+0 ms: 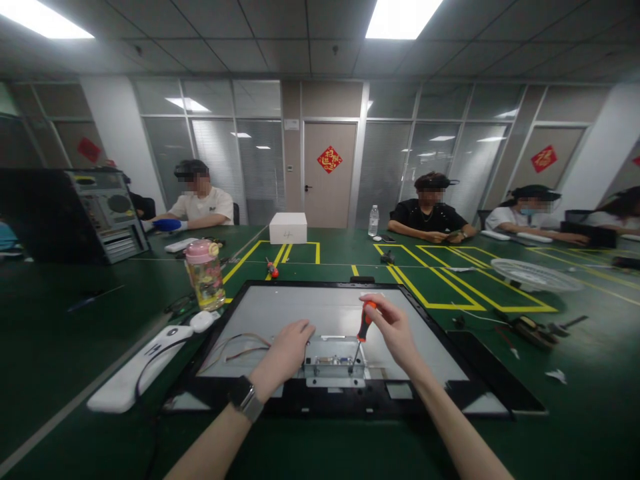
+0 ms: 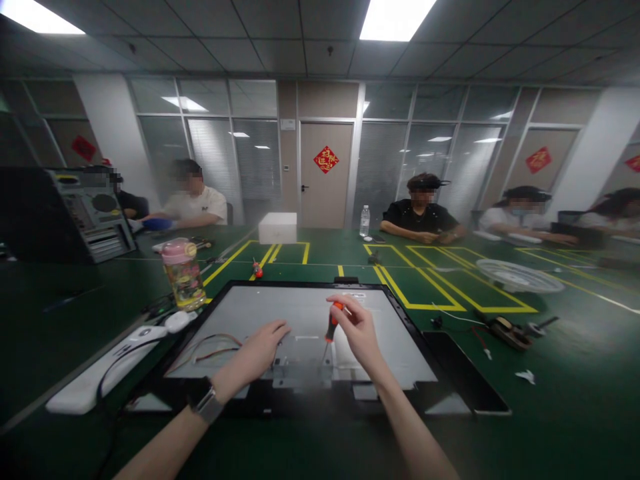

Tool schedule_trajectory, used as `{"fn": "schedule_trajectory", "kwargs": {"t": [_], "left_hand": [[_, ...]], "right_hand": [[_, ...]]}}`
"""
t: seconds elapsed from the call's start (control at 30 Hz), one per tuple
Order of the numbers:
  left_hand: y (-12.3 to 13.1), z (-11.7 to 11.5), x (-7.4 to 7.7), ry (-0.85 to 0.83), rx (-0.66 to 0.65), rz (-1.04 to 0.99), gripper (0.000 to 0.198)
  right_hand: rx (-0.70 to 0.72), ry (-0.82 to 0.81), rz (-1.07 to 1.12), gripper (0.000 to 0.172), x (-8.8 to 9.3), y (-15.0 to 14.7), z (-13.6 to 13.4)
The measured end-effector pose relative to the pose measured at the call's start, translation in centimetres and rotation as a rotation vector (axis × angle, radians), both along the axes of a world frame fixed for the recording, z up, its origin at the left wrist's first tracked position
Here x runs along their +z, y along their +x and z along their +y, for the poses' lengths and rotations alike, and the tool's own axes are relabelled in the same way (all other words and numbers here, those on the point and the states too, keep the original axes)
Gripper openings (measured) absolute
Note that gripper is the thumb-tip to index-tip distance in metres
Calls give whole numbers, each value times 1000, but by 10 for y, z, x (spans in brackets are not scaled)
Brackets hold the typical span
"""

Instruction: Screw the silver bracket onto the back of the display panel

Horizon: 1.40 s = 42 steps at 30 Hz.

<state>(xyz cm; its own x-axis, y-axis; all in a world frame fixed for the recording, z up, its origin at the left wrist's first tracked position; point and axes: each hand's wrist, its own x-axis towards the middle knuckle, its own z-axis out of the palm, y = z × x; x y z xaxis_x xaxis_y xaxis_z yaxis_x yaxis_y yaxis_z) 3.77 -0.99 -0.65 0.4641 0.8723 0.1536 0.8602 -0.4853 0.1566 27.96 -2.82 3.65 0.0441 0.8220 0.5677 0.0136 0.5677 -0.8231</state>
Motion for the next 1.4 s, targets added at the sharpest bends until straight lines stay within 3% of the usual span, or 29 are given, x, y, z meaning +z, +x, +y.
{"fn": "schedule_trajectory", "kwargs": {"t": [0.17, 0.4, 0.6, 0.8, 1.03, 1.23, 1.4], "left_hand": [[0, 1, -1, 3, -6, -19, 60], [-1, 3, -4, -16, 3, -56, 57], [-1, 3, -4, 0, -1, -19, 58], [-1, 5, -6, 2, 6, -31, 58], [-1, 1, -1, -6, 2, -18, 58], [0, 2, -3, 3, 4, -32, 58], [0, 2, -2, 0, -2, -18, 59]], "right_hand": [[162, -44, 55, 35, 1, -2, -4], [-28, 15, -63, 24, 8, -1, -5], [216, -105, 103, 36, 4, -2, -5], [15, -30, 54, 24, 4, -5, -4], [190, -94, 150, 35, -3, -5, -1], [-3, -13, 68, 18, 2, -2, -2], [194, -82, 147, 31, 1, 0, -1]]}}
